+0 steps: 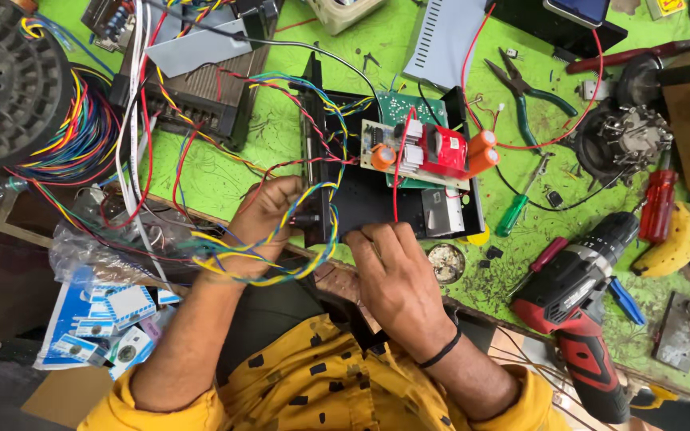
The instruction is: The person strips the insulation from a red wire using pliers and a utility knife, then solders the exposed end with a soldering iron. They repeat the stripping and soldering process on a second wire segment.
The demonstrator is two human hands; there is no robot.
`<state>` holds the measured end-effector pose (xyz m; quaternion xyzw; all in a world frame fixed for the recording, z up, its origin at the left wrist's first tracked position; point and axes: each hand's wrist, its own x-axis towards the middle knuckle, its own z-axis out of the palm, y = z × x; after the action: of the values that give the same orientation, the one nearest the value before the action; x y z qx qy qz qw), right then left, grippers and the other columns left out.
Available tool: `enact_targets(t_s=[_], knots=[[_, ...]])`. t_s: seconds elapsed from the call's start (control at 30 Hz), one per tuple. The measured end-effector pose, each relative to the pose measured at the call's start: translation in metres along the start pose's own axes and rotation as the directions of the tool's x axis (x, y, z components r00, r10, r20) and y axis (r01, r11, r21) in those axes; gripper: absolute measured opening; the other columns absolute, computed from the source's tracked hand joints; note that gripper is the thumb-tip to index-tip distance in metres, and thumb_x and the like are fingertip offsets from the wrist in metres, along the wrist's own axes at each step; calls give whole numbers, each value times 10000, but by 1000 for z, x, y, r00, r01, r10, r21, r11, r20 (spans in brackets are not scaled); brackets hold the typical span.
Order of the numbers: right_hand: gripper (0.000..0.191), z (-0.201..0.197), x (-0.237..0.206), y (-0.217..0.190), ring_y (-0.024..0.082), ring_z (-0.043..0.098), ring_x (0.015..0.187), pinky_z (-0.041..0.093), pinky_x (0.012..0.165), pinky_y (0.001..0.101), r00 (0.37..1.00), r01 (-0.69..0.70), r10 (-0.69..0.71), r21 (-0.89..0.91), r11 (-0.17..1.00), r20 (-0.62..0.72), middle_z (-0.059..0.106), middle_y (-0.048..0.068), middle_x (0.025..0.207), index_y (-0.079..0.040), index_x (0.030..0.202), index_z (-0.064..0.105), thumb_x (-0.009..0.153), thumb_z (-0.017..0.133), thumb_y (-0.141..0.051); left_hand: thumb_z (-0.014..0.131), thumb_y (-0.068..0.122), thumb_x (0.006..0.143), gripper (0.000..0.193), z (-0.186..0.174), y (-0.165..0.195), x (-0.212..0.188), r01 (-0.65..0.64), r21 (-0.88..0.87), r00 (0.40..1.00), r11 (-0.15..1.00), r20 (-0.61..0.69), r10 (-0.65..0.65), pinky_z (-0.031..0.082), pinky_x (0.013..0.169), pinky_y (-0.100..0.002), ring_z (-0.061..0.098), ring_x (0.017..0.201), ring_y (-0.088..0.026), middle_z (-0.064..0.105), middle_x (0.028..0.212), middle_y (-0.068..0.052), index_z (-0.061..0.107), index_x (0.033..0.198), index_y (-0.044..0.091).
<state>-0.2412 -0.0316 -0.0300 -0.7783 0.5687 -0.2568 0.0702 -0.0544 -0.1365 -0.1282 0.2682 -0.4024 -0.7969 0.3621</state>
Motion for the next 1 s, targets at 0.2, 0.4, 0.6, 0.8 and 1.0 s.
enact_targets(t_s=[0.2, 0.4, 0.6, 0.8, 1.0], knots=[[435, 5, -1, 1, 329, 564, 935, 509, 818, 414, 999, 11, -10, -27, 1000, 40, 603, 143, 1097, 5, 1178, 644, 745, 682, -8, 564, 177, 1049, 239, -8, 5, -4, 187, -394, 969, 900, -77, -235, 485, 639, -313, 625, 788, -163, 727, 1055, -108, 668, 1177, 4], [462, 12, -4, 2, 320, 572, 963, 513, 833, 409, 998, 22, -19, -45, 999, 59, 604, 121, 1099, -16, 1196, 644, 735, 684, -21, 554, 277, 1046, 359, 4, 19, -19, 257, -482, 962, 837, 50, -267, 603, 787, -401, 710, 947, -232, 718, 1152, -128, 629, 1275, 11], [491, 19, -5, 2, 333, 560, 958, 502, 819, 425, 995, -7, 12, -52, 999, 100, 591, 127, 1074, -16, 1180, 640, 703, 730, -89, 624, 251, 1015, 337, 7, 22, -14, 223, -266, 959, 938, -115, -260, 600, 807, -396, 689, 997, -188, 705, 1164, -76, 625, 1255, 15], [463, 24, -8, 5, 319, 559, 960, 495, 834, 423, 998, 18, -16, -30, 999, 68, 598, 113, 1076, -21, 1182, 640, 723, 699, -58, 757, 274, 923, 590, 17, 26, -9, 45, -60, 993, 997, -105, -51, 542, 955, -291, 672, 1099, -132, 697, 1221, -61, 485, 1383, 23], [395, 30, -6, 6, 309, 555, 961, 459, 838, 422, 998, 38, -35, -67, 997, 50, 611, 103, 1093, -34, 1174, 642, 779, 655, -30, 791, 128, 867, 692, 26, 31, 0, 28, -97, 989, 995, -142, -41, 556, 937, -317, 678, 1045, -160, 698, 1189, -102, 448, 1436, -67]])
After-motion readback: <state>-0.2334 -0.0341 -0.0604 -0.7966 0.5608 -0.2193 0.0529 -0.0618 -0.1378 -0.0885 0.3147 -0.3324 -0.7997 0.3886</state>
